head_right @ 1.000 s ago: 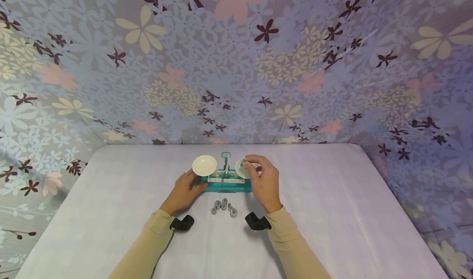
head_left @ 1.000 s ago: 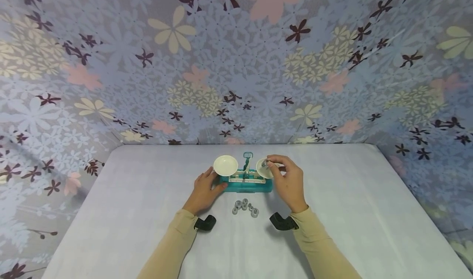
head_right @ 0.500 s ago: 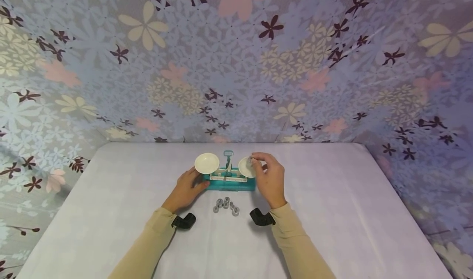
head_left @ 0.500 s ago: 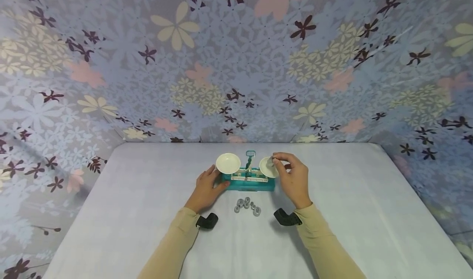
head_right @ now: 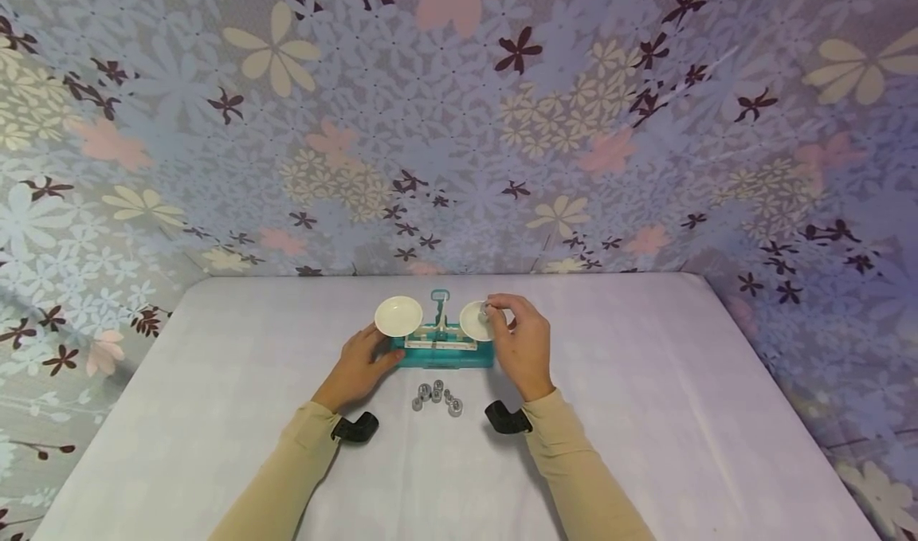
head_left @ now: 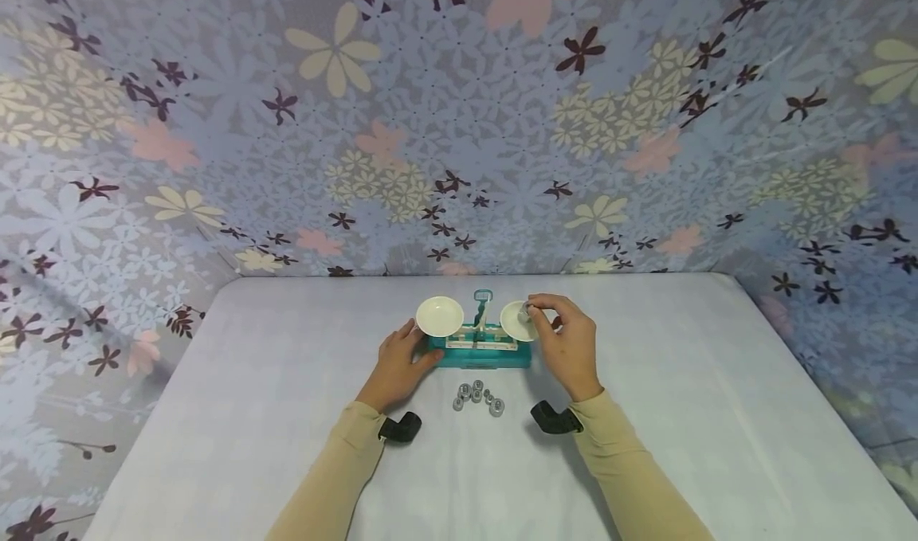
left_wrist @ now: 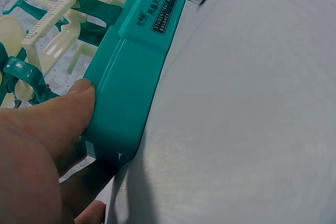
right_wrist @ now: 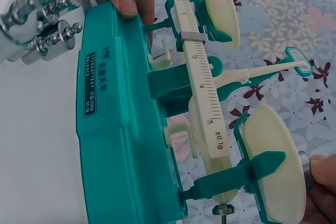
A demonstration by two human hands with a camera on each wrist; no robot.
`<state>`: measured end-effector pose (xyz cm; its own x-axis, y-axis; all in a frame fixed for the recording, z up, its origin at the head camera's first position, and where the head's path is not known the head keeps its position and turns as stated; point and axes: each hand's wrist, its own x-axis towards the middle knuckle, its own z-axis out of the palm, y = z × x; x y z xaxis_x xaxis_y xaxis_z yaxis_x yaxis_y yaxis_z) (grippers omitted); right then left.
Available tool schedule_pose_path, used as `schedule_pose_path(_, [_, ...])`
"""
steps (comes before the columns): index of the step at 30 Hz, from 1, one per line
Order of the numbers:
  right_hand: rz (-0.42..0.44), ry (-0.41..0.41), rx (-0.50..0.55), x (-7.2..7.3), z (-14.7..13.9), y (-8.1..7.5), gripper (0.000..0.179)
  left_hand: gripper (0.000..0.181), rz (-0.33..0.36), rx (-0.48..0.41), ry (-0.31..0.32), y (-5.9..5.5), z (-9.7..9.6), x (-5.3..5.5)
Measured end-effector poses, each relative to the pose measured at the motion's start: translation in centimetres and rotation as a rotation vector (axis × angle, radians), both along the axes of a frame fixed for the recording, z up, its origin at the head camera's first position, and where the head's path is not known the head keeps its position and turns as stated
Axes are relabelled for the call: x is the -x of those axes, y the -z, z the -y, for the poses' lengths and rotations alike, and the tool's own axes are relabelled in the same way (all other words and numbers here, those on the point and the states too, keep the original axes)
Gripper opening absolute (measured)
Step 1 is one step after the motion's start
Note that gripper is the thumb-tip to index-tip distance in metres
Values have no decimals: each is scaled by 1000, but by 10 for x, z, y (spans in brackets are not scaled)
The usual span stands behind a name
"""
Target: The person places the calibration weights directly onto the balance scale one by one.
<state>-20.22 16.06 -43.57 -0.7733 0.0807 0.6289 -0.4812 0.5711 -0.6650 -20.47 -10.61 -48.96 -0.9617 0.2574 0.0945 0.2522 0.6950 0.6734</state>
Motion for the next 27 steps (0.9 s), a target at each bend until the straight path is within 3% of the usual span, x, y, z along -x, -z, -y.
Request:
schedule_pose_path(7, [-26, 1, -45, 2, 0, 4, 12, 64, -2, -7, 1, -1, 0, 0])
schedule_pose_path(27, [7, 33, -39, 2, 1, 6, 12, 66, 14, -2, -6, 0, 0, 0])
